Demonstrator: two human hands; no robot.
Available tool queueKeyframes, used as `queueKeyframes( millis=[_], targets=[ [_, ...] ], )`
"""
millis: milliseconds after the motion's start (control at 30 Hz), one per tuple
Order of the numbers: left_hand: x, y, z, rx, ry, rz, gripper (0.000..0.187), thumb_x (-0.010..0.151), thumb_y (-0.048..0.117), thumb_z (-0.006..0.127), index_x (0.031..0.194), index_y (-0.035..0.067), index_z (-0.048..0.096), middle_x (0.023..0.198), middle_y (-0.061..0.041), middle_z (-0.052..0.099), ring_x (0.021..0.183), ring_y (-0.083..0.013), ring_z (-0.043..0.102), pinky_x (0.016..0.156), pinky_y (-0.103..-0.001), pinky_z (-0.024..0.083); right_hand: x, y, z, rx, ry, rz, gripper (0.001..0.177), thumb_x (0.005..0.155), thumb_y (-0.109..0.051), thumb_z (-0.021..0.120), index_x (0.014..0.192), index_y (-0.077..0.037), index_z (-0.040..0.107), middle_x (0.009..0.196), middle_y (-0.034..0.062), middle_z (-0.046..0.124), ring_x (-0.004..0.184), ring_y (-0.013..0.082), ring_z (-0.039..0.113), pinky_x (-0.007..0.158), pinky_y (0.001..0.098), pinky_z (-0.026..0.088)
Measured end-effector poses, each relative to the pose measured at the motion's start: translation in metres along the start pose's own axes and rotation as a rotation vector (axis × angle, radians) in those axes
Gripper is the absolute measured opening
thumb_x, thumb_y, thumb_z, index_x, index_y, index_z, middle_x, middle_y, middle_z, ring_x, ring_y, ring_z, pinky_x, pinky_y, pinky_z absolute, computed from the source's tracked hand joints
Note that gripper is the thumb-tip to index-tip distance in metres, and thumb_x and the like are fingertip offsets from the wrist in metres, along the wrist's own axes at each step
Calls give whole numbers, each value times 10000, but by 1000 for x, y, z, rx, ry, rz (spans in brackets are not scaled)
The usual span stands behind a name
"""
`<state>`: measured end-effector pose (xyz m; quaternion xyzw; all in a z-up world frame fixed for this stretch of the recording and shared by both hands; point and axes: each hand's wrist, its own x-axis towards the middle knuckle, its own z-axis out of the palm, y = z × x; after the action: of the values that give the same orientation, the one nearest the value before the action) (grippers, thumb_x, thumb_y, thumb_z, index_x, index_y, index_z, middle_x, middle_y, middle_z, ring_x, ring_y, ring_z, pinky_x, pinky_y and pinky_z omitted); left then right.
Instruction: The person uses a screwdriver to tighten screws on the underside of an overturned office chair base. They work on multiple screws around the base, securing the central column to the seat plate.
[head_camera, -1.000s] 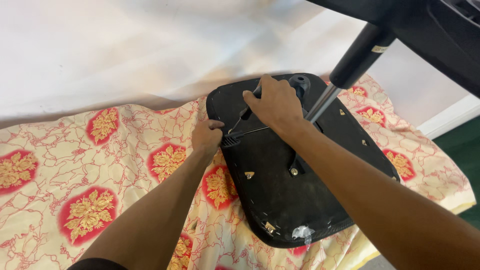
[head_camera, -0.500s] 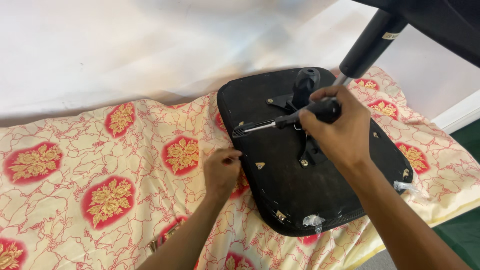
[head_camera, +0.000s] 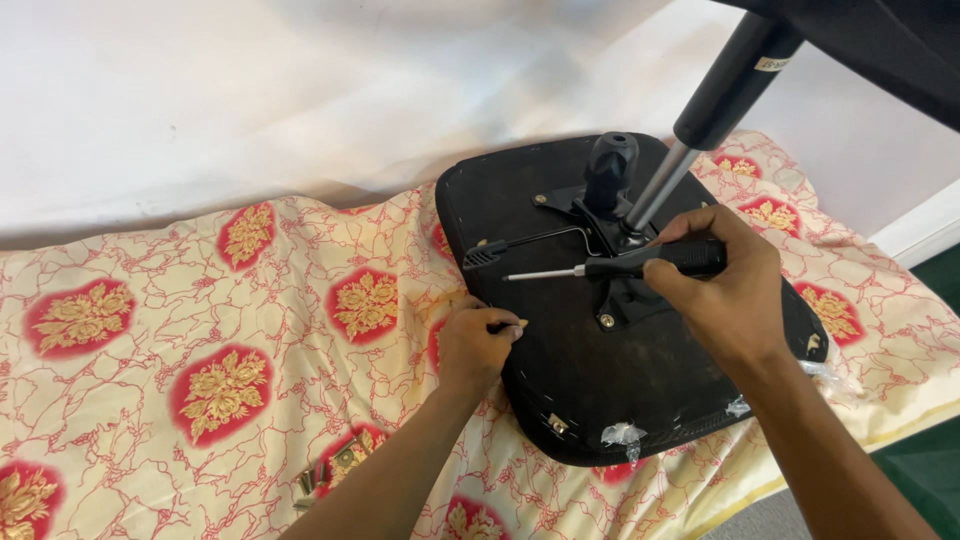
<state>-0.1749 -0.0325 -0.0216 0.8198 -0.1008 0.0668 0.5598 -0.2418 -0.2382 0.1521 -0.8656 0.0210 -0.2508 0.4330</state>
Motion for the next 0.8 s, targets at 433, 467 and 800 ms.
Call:
queueKeyframes(
  millis=[433, 467, 800],
  targets=[
    [-14, 2, 2, -97, -4, -66, 171, 815, 173, 794, 981, 143, 824, 857, -48, 598, 793, -191, 618, 739, -331, 505, 8, -13, 21, -328, -236, -45, 332, 674, -181, 809, 958, -47, 705, 719, 97, 745, 619, 161, 719, 617, 305, 549],
    [-15, 2, 2, -91, -9, -80, 170, 821, 183, 793, 984, 149, 829, 852, -47, 601, 791, -188, 618, 738, -331, 503, 9, -15, 22, -338, -236, -57, 337, 673, -185, 812, 963, -49, 706, 721, 101, 744, 622, 162, 723, 626, 305, 553],
    [-8, 8, 6, 44, 4, 54, 174, 826, 205, 786, 977, 132, 831, 909, -65, 665, 808, -246, 660, 742, -385, 502, 16, -25, 21, -312, -233, -118, 415, 726, -163, 843, 1092, -68, 669, 835, 66, 764, 717, 131, 751, 682, 291, 591]
  ],
)
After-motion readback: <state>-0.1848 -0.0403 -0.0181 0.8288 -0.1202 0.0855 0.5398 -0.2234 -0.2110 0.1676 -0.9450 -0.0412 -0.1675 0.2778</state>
